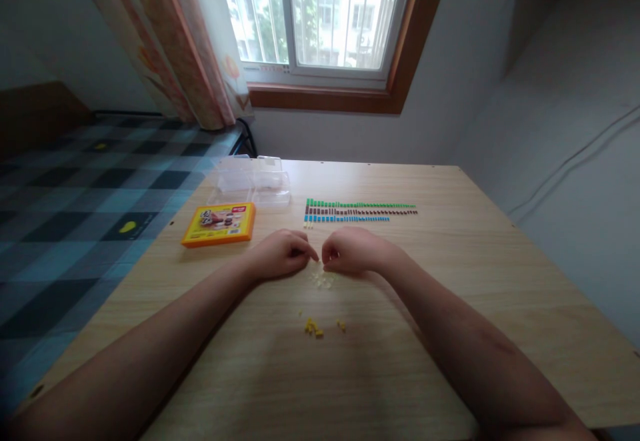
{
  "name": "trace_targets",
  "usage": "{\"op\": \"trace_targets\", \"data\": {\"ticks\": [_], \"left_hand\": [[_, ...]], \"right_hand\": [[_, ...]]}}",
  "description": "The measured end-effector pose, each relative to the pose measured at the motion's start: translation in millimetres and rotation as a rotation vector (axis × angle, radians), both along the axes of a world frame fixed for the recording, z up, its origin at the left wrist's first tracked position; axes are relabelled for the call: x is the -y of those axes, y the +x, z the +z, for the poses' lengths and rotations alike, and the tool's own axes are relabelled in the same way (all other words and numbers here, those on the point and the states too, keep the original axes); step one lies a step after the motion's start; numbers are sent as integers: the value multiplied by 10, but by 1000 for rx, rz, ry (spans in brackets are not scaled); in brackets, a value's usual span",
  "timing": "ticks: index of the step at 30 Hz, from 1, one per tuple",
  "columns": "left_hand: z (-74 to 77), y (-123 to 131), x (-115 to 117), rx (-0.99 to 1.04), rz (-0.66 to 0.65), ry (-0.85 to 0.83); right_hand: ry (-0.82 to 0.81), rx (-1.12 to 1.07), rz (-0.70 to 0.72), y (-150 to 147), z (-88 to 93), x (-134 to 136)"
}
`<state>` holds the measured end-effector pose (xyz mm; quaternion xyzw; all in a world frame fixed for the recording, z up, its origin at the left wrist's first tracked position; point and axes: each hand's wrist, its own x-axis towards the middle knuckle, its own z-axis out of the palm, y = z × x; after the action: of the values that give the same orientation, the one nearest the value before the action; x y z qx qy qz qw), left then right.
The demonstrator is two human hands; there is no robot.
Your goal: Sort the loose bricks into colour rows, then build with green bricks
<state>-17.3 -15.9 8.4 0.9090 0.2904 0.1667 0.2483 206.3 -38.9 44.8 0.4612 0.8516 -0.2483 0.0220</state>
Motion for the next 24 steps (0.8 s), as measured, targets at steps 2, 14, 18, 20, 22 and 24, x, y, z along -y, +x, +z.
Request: {"op": "trace_targets", "data": {"ticks": [2, 14, 18, 20, 22, 24], "left_hand": [[-10, 0, -2, 8, 10, 9], [-37, 25, -8, 26, 93, 26], [-31, 23, -3, 63, 117, -4], [-16, 12, -6, 68, 112, -15], [8, -6, -13, 50, 79, -39], [32, -27, -22, 29, 24, -92]], "right_hand": [[30, 2, -10, 1, -1, -10], [58, 29, 11, -9, 42, 35], [94, 39, 12, -18, 6, 43], [108, 42, 1, -14, 0, 39], [113, 36, -24, -4, 4, 29], [97, 4, -42, 9, 14, 17]]}}
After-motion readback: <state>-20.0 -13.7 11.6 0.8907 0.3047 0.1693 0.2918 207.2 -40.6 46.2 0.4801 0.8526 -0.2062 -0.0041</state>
